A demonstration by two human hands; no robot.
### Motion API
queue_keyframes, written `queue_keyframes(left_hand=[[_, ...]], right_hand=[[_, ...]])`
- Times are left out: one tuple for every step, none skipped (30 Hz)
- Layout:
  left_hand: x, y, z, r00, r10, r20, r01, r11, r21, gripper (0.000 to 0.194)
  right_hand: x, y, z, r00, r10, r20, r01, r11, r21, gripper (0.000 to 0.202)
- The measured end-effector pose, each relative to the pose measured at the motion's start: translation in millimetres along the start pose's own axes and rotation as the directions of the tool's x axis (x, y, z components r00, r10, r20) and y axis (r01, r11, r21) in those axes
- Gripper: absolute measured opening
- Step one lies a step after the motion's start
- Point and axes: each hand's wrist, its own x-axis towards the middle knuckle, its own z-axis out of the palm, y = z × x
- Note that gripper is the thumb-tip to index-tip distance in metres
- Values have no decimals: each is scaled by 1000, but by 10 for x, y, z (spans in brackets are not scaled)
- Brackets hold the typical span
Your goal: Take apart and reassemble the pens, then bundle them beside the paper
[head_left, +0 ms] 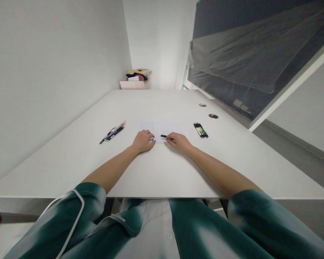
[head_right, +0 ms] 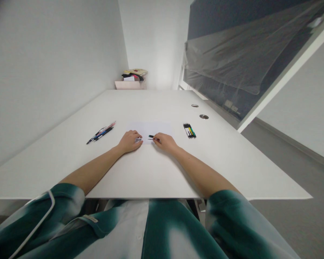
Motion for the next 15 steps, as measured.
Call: queue_keyframes(left_hand=[[5,-17,7,1000,-6,28,6,1000,8,26],[11,-29,15,999,-11,51,11,1000,4,25],[19,-35,22,998,-13,66,14,1000,-13,26],[26,-34,27,997,-14,72,17,999,-43,26],[31,-29,30,997,-14,71,20,996,-84,26],[34,-19,31,998,-16,65,25,991,-133,26],[35,-6,30,998,-22,57,32,982,-186,26],[34,9,28,998,-31,49,42,971,-236,26],[32,24,25,998,-42,42,52,958,-282,25],[28,39,22,998,-52,37,61,946,-320,25],[25,52,19,998,-60,32,68,935,-349,25],[21,64,16,997,-66,29,72,926,-370,24],[18,74,15,997,-68,27,73,919,-386,23],[15,83,13,997,-67,27,72,914,-398,23],[13,91,13,998,-64,28,70,910,-408,22]], right_hand=[[0,2,-3,1000,4,1,-4,1000,-4,18],[-1,4,-5,1000,8,2,-8,1000,-6,18],[-1,5,-7,1000,13,2,-13,1000,-5,18],[-1,5,-7,1000,15,2,-15,1000,-2,18],[-1,4,-7,1000,15,2,-15,1000,2,17],[-1,3,-6,1000,15,1,-15,1000,6,17],[0,2,-4,1000,13,-3,-13,1000,9,17],[0,0,-2,1000,12,-8,-12,1000,11,17],[1,-2,0,1000,10,-13,-9,1000,12,17],[1,-5,2,1000,7,-18,-7,1000,12,17],[1,-8,3,1000,4,-23,-3,1000,12,17],[1,-12,4,1000,0,-27,1,1000,13,17],[1,-16,5,1000,-4,-29,4,1000,15,17],[1,-21,6,1000,-5,-30,6,1000,16,16],[1,-25,7,999,-6,-32,6,1000,17,16]])
